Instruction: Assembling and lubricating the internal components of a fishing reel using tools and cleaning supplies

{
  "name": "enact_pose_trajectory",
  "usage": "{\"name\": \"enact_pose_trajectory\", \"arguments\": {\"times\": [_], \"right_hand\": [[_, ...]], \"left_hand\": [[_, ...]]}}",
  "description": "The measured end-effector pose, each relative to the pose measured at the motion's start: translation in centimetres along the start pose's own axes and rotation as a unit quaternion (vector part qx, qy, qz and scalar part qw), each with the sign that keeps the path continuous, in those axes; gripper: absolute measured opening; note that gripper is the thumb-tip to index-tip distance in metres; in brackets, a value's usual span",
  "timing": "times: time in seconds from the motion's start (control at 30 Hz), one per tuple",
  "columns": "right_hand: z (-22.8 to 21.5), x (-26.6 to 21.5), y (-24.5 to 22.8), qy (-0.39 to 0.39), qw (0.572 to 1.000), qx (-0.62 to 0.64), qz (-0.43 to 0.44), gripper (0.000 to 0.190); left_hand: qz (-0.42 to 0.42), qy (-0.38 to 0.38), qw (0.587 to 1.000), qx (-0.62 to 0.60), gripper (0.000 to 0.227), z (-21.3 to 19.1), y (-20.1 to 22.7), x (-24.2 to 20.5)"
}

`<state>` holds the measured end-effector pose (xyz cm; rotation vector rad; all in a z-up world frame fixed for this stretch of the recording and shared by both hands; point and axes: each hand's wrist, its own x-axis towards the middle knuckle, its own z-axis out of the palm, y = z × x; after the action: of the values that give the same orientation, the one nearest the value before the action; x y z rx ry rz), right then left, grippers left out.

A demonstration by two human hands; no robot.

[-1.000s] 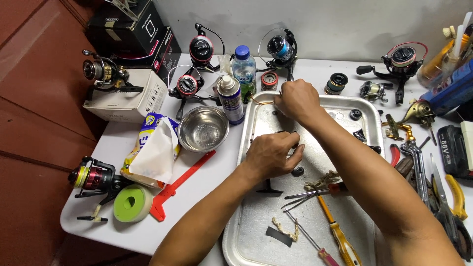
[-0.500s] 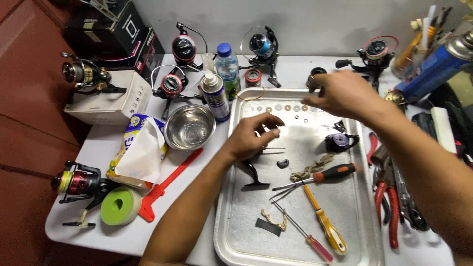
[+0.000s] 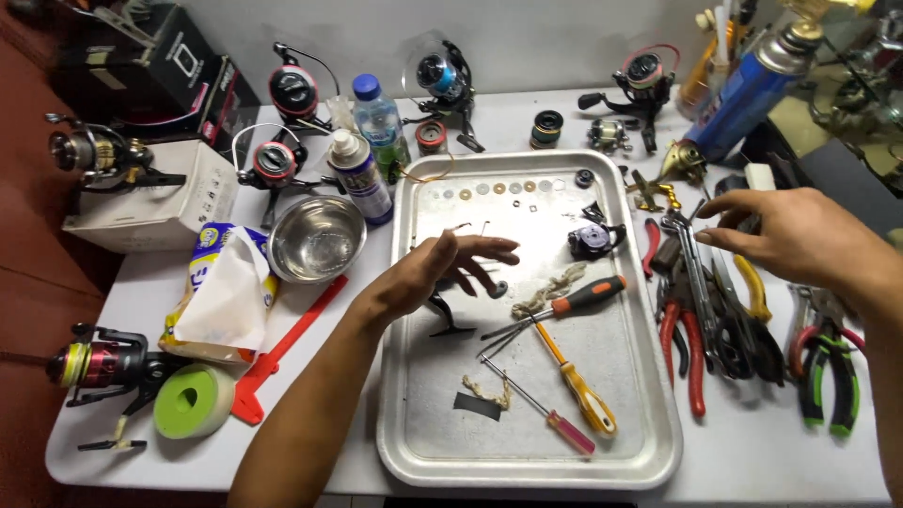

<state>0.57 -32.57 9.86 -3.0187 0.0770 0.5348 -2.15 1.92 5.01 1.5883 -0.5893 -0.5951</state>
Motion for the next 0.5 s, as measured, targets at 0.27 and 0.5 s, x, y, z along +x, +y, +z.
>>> {"name": "enact_pose_trajectory", "arguments": {"times": [0.27, 0.5], "right_hand": [[2.3, -2.8, 2.5, 0.087, 0.996, 0.025, -0.010, 0.033], [0.7, -5.1, -10.2, 0.170, 0.885, 0.149, -0.408, 0.021]], "left_hand": [[0.002, 0.086, 0.996, -0.011, 0.073, 0.0, -1.3, -3.1], [0.094, 0.235, 0.923, 0.291, 0.026, 0.4, -1.4, -4.0]]}}
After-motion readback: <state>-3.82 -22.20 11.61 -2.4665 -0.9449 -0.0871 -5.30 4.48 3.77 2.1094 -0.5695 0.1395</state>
